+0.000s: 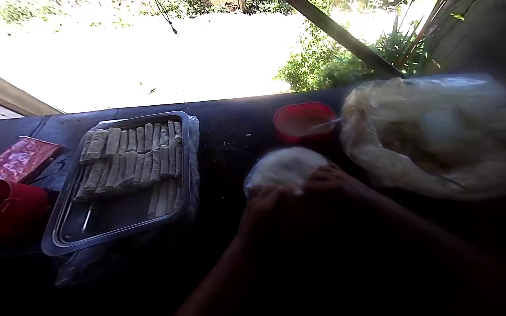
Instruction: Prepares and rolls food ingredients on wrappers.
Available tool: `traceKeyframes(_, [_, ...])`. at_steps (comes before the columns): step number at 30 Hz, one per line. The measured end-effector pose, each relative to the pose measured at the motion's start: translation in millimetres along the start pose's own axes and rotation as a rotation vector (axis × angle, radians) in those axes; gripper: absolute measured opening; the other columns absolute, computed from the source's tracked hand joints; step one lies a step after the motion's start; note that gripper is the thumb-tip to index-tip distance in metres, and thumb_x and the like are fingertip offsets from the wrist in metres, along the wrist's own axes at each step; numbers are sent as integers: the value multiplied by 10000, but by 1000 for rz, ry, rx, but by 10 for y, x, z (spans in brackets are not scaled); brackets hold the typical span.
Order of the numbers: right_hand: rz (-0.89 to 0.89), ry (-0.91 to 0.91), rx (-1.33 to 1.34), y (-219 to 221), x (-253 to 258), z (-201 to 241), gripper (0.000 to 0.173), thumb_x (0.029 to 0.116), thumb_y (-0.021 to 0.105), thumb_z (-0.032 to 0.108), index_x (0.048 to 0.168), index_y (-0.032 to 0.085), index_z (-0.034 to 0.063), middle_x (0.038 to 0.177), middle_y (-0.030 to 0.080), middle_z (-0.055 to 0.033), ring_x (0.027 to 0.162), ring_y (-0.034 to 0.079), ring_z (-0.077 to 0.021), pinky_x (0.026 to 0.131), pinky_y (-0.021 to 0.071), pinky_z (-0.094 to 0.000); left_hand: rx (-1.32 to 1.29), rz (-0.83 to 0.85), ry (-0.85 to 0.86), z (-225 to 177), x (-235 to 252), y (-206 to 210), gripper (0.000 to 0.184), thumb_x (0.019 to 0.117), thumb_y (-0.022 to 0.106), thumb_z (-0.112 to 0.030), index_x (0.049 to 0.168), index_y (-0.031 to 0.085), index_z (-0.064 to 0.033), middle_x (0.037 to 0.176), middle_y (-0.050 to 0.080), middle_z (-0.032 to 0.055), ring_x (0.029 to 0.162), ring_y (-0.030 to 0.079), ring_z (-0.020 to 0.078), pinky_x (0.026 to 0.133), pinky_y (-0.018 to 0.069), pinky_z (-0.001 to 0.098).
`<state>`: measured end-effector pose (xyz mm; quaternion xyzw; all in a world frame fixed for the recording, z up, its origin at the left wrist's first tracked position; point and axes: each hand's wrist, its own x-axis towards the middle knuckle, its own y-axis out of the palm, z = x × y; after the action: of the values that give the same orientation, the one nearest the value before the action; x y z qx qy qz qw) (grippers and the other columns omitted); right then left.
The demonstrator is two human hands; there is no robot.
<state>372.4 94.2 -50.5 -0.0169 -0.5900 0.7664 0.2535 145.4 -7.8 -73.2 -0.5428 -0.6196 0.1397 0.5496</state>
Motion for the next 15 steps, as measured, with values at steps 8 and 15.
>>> traceKeyframes(8, [113,132,66,-97,98,11,290,1057,534,326,1172,751,171,1200,664,-36,1148,605,-197,1007,499,-397,-29,27,-5,10,105,15,259,1064,531,-362,1099,687,-159,994,755,-39,951,699,103,964,496,393])
traceKeyframes(15, [-47,14,22,14,22,16,263,1086,497,241,1155,743,176,1134,721,-18,1122,655,-176,998,529,-365,-7,24,-10,40,95,56,280,1075,508,-363,1140,677,-149,1061,769,-38,1006,700,98,981,484,397])
